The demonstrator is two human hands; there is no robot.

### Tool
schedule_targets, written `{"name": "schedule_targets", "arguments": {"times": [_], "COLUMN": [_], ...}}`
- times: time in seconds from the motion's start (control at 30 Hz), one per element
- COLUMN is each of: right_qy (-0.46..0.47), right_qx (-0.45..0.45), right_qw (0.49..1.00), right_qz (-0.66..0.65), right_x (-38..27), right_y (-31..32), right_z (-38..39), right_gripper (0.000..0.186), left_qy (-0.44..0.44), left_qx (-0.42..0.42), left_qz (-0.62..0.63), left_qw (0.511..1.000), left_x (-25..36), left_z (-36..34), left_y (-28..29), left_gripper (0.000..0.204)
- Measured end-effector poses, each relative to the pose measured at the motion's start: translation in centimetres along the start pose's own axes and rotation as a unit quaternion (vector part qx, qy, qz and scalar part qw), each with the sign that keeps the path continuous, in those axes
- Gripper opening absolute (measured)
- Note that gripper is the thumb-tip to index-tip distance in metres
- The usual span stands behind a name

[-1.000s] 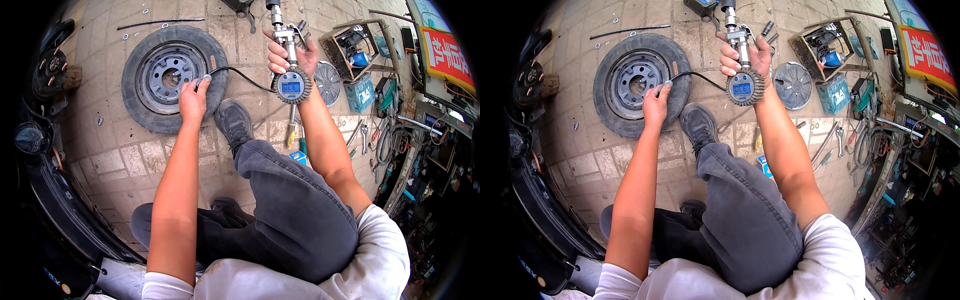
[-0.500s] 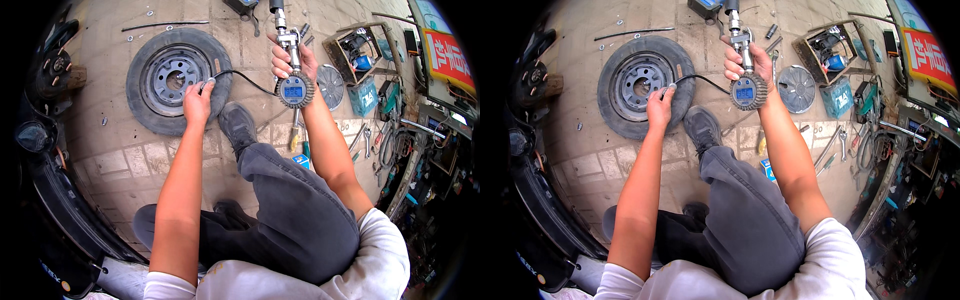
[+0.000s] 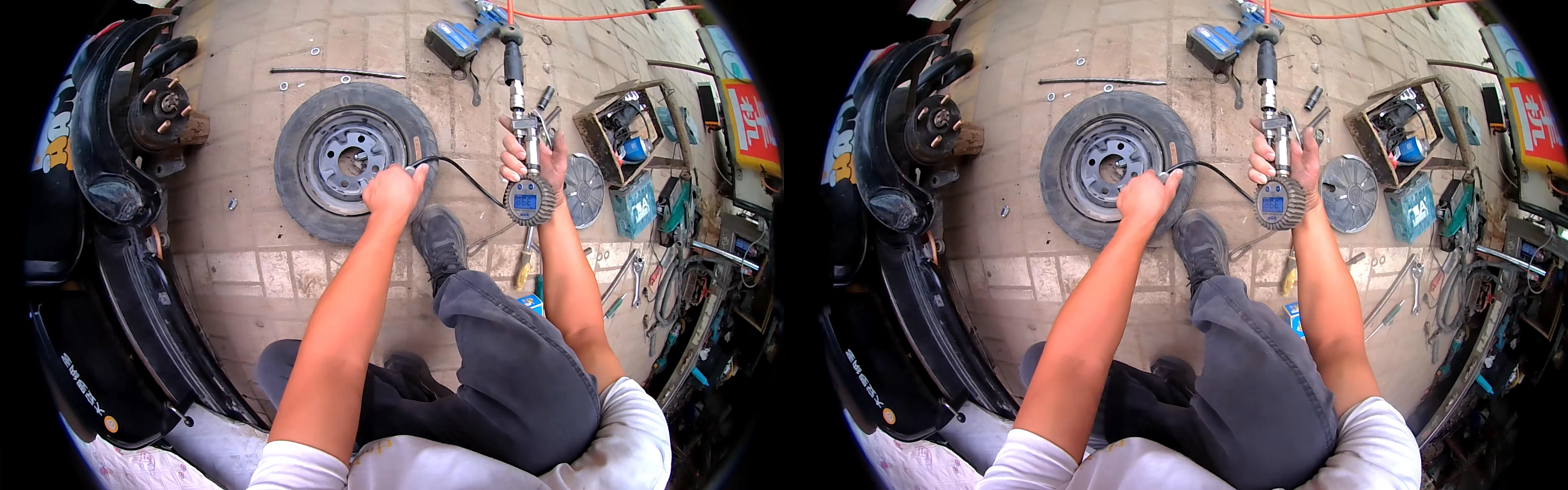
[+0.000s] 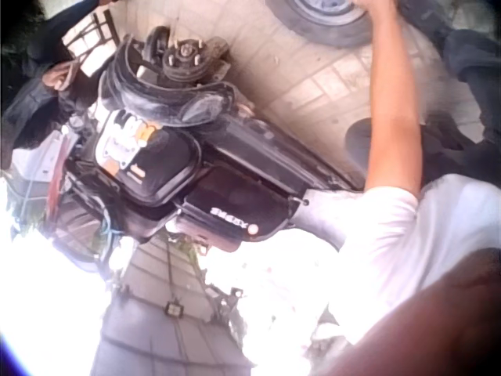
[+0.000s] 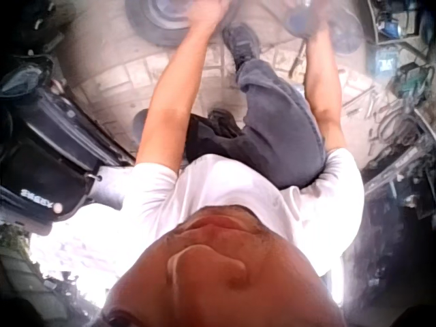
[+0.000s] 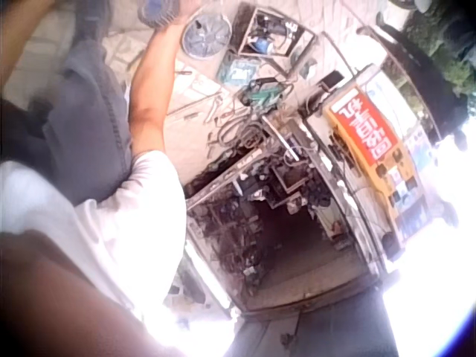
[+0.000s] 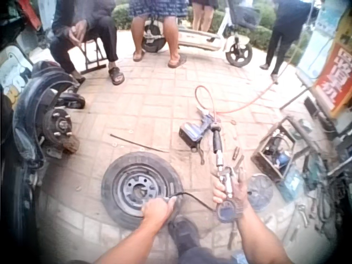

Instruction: The person removes an inner tube from a motorcycle tire, replaces it with a new tube, and then uses a pressure gauge tool to inflate the tire.

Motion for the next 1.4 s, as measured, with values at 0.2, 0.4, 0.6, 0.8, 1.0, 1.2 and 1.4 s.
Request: {"name": "schedule_targets", "arguments": {"times": [0.2,0.4,0.6,0.8,1.0,1.2,1.4], "right_qy": [0.012,-0.004,0.049,-0.123,0.08,0.063,0.178], "right_qx": [0.013,0.189,0.597,0.755,0.478,0.155,0.297], "right_qw": [1.0,0.978,0.533,0.203,0.35,0.485,0.525], "right_qz": [-0.001,0.092,0.597,0.611,0.802,0.858,0.778], "right_x": [-0.1,-0.8,-7.3,-12.3,-3.4,7.2,-1.9], "right_y": [0.9,1.9,4.6,10.0,3.8,-9.0,-11.1], "right_z": [1.2,1.2,4.9,11.9,2.0,-4.2,-8.1], "right_gripper": [0.086,0.072,0.073,0.086,0.056,0.086,0.096], "left_qy": [-0.023,-0.145,-0.352,0.148,0.238,0.188,-0.233], "left_qx": [0.067,0.201,0.148,0.467,0.292,0.358,0.262], "left_qz": [0.115,0.292,0.334,0.317,0.733,0.699,0.626], "left_qw": [0.991,0.924,0.862,0.812,0.567,0.589,0.696], "left_x": [-1.2,-2.5,6.8,-13.8,-17.8,-12.5,1.4], "left_z": [0.7,1.6,4.2,7.8,7.9,11.2,9.7], "left_y": [-1.8,-3.0,2.5,-0.6,-3.3,4.6,13.0], "left_gripper": [0.047,0.044,0.063,0.061,0.087,0.085,0.058]}}
Point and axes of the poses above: each hand's wrist, its own z-axis away from the middle knuckle, its own y-axis out of the back of the hand, x = y × z, the point moved 3 cm from there along -z, towards the middle knuckle, and after that the axes turned 15 degrees about -y, right-handed, at the moved point
